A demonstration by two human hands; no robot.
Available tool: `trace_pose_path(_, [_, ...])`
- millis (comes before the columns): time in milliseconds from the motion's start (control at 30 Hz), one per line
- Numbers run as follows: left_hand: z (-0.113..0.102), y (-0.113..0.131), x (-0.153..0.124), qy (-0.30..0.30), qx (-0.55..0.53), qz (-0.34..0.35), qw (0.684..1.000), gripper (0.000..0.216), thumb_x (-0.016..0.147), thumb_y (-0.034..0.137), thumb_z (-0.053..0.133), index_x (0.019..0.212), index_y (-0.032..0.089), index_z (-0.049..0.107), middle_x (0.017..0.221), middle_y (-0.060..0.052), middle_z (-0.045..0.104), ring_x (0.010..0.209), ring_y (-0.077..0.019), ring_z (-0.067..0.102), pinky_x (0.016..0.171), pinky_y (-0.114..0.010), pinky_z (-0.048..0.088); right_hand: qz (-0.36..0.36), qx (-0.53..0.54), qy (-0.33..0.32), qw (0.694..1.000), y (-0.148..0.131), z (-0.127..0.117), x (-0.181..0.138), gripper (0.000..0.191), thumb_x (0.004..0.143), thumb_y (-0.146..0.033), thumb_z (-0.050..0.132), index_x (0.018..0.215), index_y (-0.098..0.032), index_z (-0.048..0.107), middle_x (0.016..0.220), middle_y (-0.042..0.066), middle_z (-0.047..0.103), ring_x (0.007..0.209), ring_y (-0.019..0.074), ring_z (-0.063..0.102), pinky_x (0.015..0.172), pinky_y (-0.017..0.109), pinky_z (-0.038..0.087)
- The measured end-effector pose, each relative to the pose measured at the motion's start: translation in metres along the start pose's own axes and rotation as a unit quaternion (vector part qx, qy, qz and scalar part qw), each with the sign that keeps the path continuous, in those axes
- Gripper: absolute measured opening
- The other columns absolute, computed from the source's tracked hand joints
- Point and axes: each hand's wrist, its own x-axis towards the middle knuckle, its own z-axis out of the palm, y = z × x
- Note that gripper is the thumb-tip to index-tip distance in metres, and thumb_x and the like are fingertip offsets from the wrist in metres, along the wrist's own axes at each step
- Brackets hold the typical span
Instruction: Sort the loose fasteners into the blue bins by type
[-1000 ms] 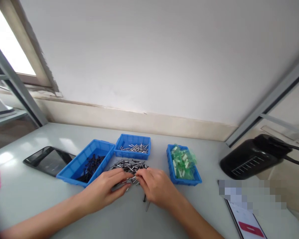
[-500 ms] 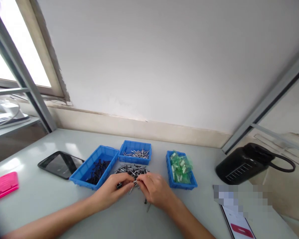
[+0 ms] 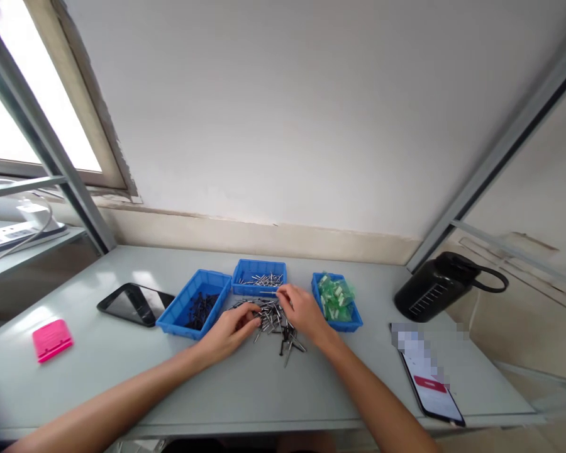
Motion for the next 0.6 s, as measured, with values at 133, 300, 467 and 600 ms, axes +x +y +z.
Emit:
trace_pose_path(133, [0.000,-0.001,-0.002,-0.035,0.062,0.060,0.996,0.027,0.093,0.032,0.039,0.089,0.015,0.059,0.074,-0.001,0.059,0.067,-0.0126,0.055,0.062,-0.022,0.043,0.044,-0.016,0.007,0.999,0.010,0.003,0.026,0.020,0.094,-0.028,0.040,0.095,-0.019,0.058,0.075,0.002,0.066,0.070,0.0162,0.062,0.067,0.027,0.046])
trace_pose_path(300, [0.003,0.000,-0.007,-0.072,0.157,0.129,0.977,0.019,0.090,0.029,0.045,0.091,0.017,0.061,0.083,-0.004,0.060,0.081,-0.0172,0.057,0.073,-0.027,0.045,0.048,-0.028,0.023,0.998,0.012,0.012,0.037,0.024,0.091,-0.027,0.045,0.109,-0.020,0.058,0.099,0.008,0.064,0.096,0.0214,0.058,0.085,0.035,0.044])
trace_pose_path(467, [0.006,0.000,-0.009,-0.087,0.230,0.164,0.955,0.014,0.086,0.028,0.054,0.082,0.016,0.060,0.081,-0.004,0.058,0.080,-0.0190,0.056,0.075,-0.030,0.044,0.014,0.003,0.019,1.000,-0.001,0.019,0.013,0.024,0.091,-0.020,0.041,0.109,-0.018,0.058,0.099,0.008,0.064,0.095,0.0183,0.059,0.086,0.032,0.046])
trace_pose_path(600, [0.007,0.001,-0.009,-0.088,0.264,0.174,0.945,0.011,0.085,0.025,0.054,0.081,0.016,0.059,0.082,-0.005,0.059,0.081,-0.0203,0.056,0.075,-0.032,0.043,-0.013,0.017,-0.011,1.000,-0.005,0.020,0.005,0.024,0.091,-0.019,0.042,0.110,-0.018,0.057,0.099,0.007,0.064,0.096,0.0166,0.059,0.087,0.030,0.046])
